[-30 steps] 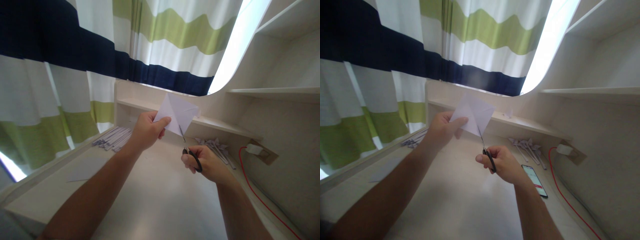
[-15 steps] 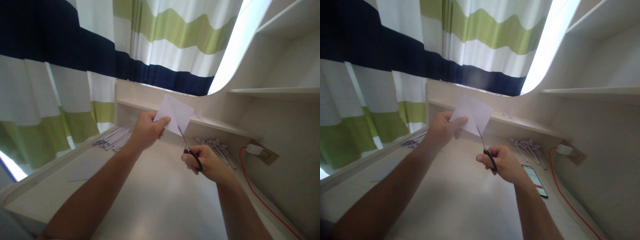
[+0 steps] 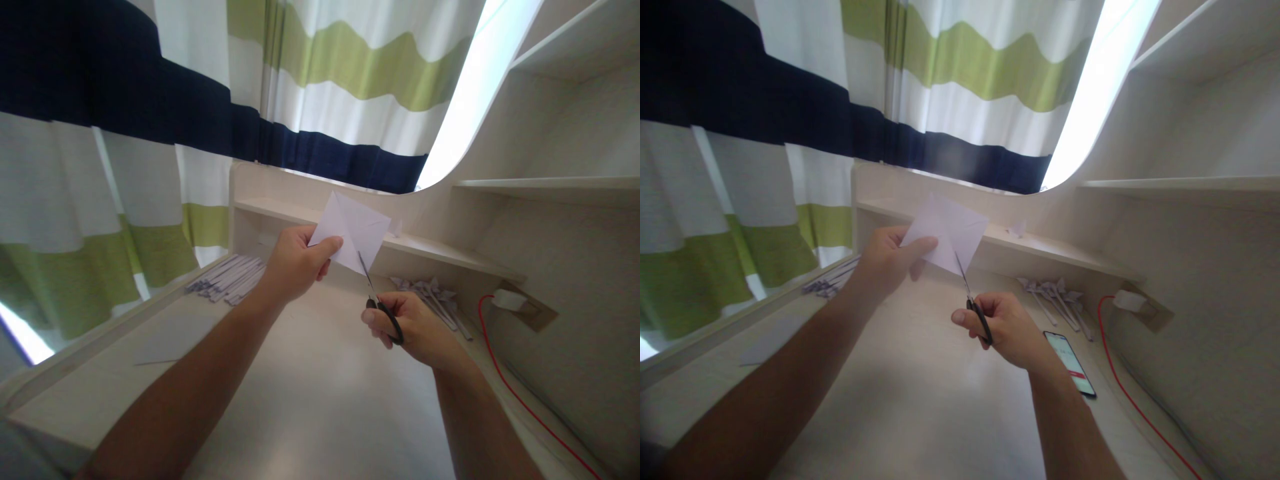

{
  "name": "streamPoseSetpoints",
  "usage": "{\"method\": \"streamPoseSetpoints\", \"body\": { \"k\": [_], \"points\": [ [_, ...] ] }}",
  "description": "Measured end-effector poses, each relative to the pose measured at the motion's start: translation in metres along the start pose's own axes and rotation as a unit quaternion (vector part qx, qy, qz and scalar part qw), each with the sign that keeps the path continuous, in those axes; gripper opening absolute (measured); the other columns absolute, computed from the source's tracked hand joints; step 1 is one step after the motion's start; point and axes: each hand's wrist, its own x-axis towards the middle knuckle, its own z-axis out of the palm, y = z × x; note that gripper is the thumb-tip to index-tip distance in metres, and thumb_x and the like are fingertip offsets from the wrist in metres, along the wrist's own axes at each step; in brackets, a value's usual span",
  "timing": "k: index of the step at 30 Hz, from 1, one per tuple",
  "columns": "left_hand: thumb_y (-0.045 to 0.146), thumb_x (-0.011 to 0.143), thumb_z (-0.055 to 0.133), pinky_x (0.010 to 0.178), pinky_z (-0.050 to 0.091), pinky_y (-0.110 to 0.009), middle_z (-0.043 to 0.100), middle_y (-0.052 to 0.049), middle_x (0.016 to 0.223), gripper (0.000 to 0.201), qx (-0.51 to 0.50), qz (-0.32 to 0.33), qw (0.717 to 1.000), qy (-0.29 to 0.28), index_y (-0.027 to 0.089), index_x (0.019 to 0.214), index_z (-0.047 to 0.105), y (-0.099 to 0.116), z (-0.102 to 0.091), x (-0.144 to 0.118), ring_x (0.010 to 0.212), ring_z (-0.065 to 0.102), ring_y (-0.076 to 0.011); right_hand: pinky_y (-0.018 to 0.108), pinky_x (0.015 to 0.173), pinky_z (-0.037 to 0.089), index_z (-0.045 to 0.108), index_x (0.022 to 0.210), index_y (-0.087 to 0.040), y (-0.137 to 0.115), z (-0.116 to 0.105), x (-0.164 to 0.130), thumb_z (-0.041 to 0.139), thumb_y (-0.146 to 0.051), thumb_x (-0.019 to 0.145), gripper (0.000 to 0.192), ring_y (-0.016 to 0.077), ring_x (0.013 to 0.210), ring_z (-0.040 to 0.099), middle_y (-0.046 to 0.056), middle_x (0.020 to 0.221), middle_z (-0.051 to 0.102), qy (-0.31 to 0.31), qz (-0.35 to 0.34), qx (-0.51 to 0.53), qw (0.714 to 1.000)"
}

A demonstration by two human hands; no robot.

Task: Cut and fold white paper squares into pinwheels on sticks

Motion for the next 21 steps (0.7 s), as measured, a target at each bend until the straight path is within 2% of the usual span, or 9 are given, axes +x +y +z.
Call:
{"method": "streamPoseSetpoints", "body": {
  "k": [11, 21],
  "points": [
    [0.036, 0.088, 0.069, 0.046, 0.032, -0.024, 0.054, 0.002, 0.045, 0.043, 0.004, -0.01, 0.999, -0.039, 0.019, 0.051, 0.056, -0.0013, 0.0036, -0.0034, 0.044, 0.046, -0.01, 0.027, 0.051, 0.032, 0.064, 0.067, -0.018, -0.007, 0.0017, -0.0003, 0.081, -0.062, 0.08, 0.049, 0.0114, 0.05, 0.046, -0.001, 0.055, 0.056, 0.007, 0.003, -0.006, 1.0],
    [0.037, 0.087, 0.069, 0.046, 0.031, -0.025, 0.054, 0.001, 0.045, 0.043, 0.008, -0.016, 0.999, -0.042, 0.019, 0.05, 0.055, 0.0004, 0.0042, -0.004, 0.044, 0.046, -0.0104, 0.027, 0.048, 0.031, 0.063, 0.065, -0.018, -0.0046, 0.001, 0.001, 0.08, -0.067, 0.078, 0.053, 0.0111, 0.048, 0.045, -0.001, 0.054, 0.055, 0.013, 0.006, -0.013, 1.0]
  ]
}}
